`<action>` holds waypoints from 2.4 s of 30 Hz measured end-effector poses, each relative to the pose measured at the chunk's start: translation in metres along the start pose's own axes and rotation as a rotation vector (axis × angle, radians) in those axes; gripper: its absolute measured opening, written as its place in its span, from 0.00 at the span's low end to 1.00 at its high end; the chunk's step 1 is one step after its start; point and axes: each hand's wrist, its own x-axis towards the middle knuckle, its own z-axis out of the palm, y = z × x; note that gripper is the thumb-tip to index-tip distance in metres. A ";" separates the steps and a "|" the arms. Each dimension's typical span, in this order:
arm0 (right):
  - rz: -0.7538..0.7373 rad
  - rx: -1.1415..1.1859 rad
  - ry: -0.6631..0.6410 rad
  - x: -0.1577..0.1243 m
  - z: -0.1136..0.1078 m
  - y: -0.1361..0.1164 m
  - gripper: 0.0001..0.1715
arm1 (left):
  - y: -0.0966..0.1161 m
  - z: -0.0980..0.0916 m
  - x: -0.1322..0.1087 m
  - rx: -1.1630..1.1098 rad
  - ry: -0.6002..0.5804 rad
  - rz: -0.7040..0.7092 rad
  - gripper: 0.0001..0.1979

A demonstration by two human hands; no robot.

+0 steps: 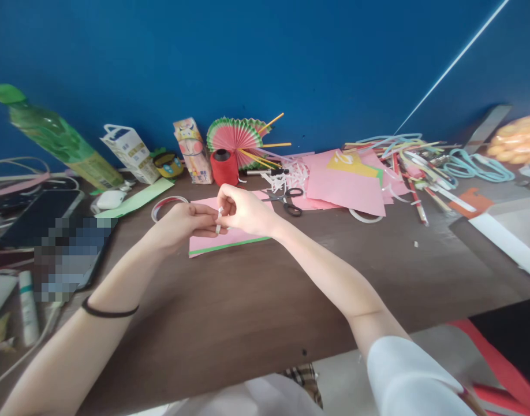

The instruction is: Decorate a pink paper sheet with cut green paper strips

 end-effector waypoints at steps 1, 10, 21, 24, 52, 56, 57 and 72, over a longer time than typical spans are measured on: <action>0.002 -0.006 0.001 0.000 0.000 0.000 0.15 | 0.000 0.000 0.000 -0.001 -0.001 0.002 0.06; -0.004 -0.046 0.021 0.000 0.000 -0.001 0.15 | 0.002 0.000 0.000 -0.004 0.008 -0.027 0.06; -0.005 -0.112 0.006 -0.001 -0.001 -0.001 0.14 | 0.005 0.003 -0.003 -0.036 0.027 -0.053 0.08; -0.006 -0.126 0.012 -0.001 -0.002 -0.002 0.14 | 0.005 0.003 -0.003 -0.052 0.025 -0.045 0.07; -0.027 -0.077 0.066 0.001 -0.002 0.004 0.13 | 0.002 0.004 -0.001 -0.117 0.059 0.000 0.08; -0.020 -0.057 0.066 0.001 -0.002 0.005 0.12 | 0.003 0.005 -0.002 -0.112 0.045 0.021 0.08; -0.018 -0.060 0.070 0.001 -0.002 0.005 0.12 | 0.003 0.006 -0.003 -0.107 0.046 0.027 0.09; -0.049 -0.163 0.088 -0.002 -0.006 0.001 0.08 | 0.003 0.011 -0.007 -0.061 0.054 0.069 0.33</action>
